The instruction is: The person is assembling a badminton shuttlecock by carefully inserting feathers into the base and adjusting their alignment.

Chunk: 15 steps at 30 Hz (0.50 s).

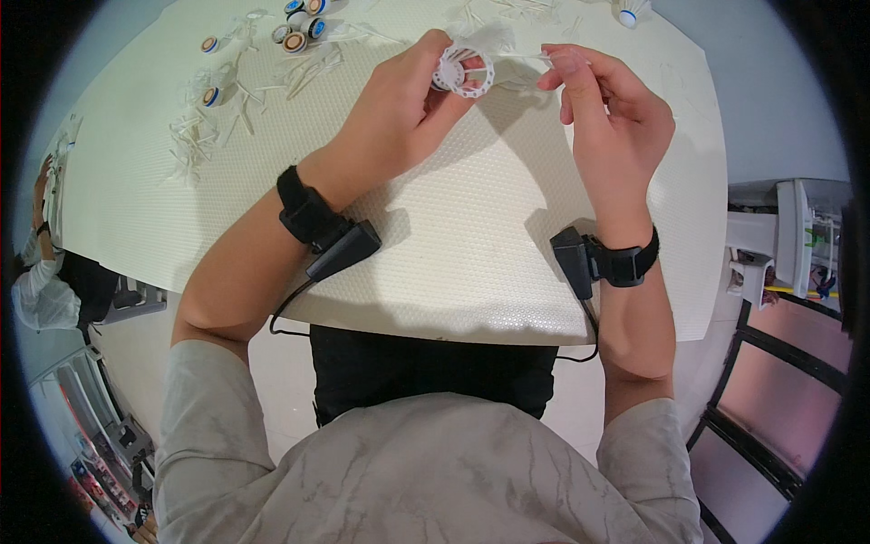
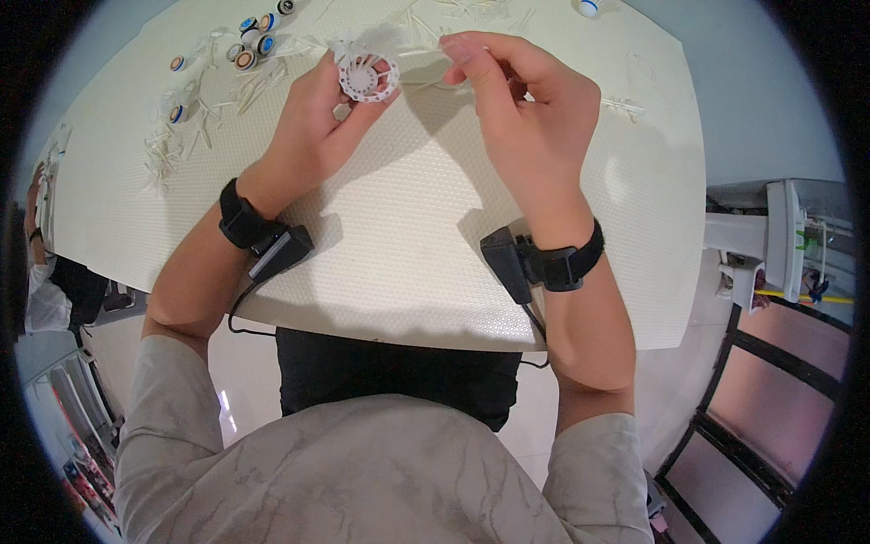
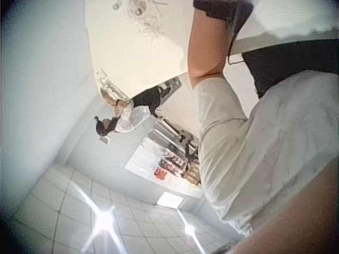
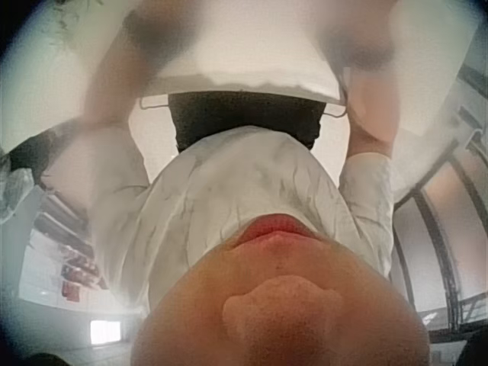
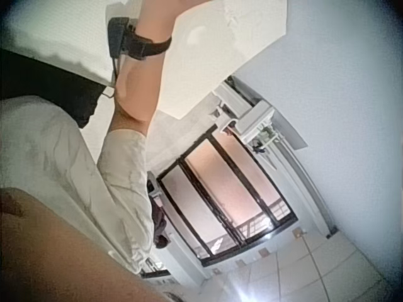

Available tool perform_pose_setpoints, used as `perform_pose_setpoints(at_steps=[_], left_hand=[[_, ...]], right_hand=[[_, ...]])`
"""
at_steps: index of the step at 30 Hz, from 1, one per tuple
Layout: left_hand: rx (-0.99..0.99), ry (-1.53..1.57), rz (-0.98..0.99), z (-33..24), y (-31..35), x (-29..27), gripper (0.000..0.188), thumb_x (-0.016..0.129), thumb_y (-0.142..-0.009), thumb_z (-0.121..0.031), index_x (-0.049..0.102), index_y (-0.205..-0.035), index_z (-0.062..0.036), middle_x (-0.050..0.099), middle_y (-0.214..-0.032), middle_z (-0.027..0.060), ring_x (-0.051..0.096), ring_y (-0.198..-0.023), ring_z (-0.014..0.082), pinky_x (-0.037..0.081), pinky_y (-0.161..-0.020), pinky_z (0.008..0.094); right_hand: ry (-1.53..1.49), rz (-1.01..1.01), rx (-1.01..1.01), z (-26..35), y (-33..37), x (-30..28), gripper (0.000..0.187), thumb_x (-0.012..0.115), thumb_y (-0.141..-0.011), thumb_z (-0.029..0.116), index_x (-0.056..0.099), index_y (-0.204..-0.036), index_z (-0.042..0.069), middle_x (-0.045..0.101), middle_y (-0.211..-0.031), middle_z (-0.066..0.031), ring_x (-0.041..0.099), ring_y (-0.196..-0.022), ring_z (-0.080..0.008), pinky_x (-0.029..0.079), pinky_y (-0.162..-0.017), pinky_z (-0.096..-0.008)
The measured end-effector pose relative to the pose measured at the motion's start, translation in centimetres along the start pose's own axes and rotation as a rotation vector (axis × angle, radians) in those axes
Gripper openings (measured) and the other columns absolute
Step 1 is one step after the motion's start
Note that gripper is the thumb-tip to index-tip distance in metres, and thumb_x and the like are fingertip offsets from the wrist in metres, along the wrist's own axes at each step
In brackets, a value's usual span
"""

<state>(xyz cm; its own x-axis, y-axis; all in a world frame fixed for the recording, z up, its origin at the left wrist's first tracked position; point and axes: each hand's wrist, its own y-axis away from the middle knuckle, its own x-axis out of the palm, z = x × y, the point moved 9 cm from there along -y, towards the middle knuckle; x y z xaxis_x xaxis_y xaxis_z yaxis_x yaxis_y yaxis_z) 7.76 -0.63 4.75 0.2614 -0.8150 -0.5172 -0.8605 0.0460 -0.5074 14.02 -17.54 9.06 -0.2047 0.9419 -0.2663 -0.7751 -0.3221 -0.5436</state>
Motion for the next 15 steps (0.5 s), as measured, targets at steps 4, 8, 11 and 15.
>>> perform_pose_setpoints(at_steps=[4,8,11,15], left_hand=[[0.023,-0.069,0.002,-0.13,0.03,0.0,0.026,0.069,-0.093,-0.009,0.056,-0.112,0.0041,0.069,-0.096,0.0157,0.068,-0.08,0.0229,0.054,-0.071,0.0309],[0.014,-0.049,-0.004,-0.04,0.01,0.05,0.026,0.069,-0.093,-0.009,0.056,-0.111,0.0044,0.069,-0.096,0.0156,0.069,-0.081,0.0232,0.054,-0.071,0.0313],[0.021,-0.035,0.002,-0.08,0.04,0.09,0.026,0.069,-0.094,-0.009,0.056,-0.112,0.0043,0.069,-0.097,0.0152,0.069,-0.082,0.0229,0.054,-0.072,0.0309],[0.0,-0.009,0.025,0.03,0.04,0.19,0.025,0.069,-0.094,-0.009,0.056,-0.111,0.0039,0.069,-0.097,0.0149,0.068,-0.082,0.022,0.053,-0.072,0.0307]], right_hand=[[0.059,-0.009,-0.026,0.43,-0.05,-0.14,0.012,0.068,-0.094,0.009,0.079,-0.097,0.005,0.074,-0.074,-0.0016,0.06,-0.062,-0.0016,0.039,-0.052,-0.0164],[0.056,-0.018,-0.018,0.21,-0.09,-0.27,0.011,0.069,-0.093,0.01,0.079,-0.095,0.005,0.074,-0.073,-0.0011,0.059,-0.061,-0.0013,0.039,-0.052,-0.0166],[0.072,-0.024,0.003,0.19,-0.04,-0.25,0.011,0.07,-0.093,0.011,0.079,-0.095,0.005,0.074,-0.073,-0.0011,0.059,-0.061,-0.0013,0.04,-0.052,-0.0172],[0.064,-0.035,-0.016,0.24,0.04,-0.25,0.01,0.07,-0.093,0.011,0.079,-0.094,0.007,0.074,-0.075,-0.001,0.06,-0.06,-0.002,0.04,-0.052,-0.0183]])
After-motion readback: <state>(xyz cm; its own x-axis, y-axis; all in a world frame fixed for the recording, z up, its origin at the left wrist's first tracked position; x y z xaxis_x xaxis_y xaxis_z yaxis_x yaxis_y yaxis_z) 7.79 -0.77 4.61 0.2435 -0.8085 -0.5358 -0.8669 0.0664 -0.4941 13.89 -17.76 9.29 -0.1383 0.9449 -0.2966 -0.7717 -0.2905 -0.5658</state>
